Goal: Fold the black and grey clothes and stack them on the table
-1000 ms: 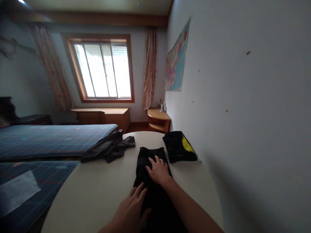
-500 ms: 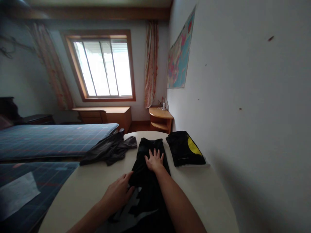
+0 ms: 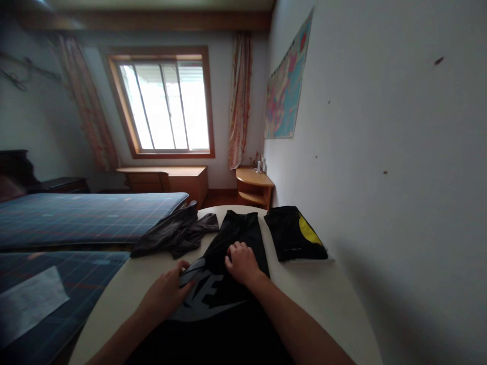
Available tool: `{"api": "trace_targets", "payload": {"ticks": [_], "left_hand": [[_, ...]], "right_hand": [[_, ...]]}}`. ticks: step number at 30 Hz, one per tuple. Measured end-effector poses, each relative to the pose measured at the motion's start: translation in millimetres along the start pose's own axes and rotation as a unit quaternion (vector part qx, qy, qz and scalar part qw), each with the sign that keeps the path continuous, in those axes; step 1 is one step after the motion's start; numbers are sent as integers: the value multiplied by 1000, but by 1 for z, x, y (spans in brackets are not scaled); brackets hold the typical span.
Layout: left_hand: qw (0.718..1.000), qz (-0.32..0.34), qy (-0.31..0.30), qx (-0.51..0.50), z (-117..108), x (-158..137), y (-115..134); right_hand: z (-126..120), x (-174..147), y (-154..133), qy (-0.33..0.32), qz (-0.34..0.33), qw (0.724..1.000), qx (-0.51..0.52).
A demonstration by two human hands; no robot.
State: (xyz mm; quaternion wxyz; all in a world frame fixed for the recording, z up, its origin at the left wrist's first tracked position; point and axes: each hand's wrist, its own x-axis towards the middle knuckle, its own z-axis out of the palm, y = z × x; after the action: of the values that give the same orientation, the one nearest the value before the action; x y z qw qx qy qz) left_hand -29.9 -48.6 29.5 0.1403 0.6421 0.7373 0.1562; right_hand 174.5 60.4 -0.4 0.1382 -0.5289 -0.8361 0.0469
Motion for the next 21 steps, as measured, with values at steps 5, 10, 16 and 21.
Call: {"api": "trace_targets", "payload": {"ticks": [5, 10, 16, 21], "left_hand": [[999, 31, 17, -6, -12, -21, 22], [993, 104, -49, 27, 0, -46, 39], [974, 144, -155, 83, 17, -68, 27], [973, 190, -122, 47, 42, -59, 21]], "right_hand": [[-1, -69, -11, -116, -211, 969, 60], [-24, -99, -5, -48, -64, 996, 29], [-38, -146, 18, -105, 131, 984, -53], [-21, -154, 29, -88, 110, 988, -66]]}}
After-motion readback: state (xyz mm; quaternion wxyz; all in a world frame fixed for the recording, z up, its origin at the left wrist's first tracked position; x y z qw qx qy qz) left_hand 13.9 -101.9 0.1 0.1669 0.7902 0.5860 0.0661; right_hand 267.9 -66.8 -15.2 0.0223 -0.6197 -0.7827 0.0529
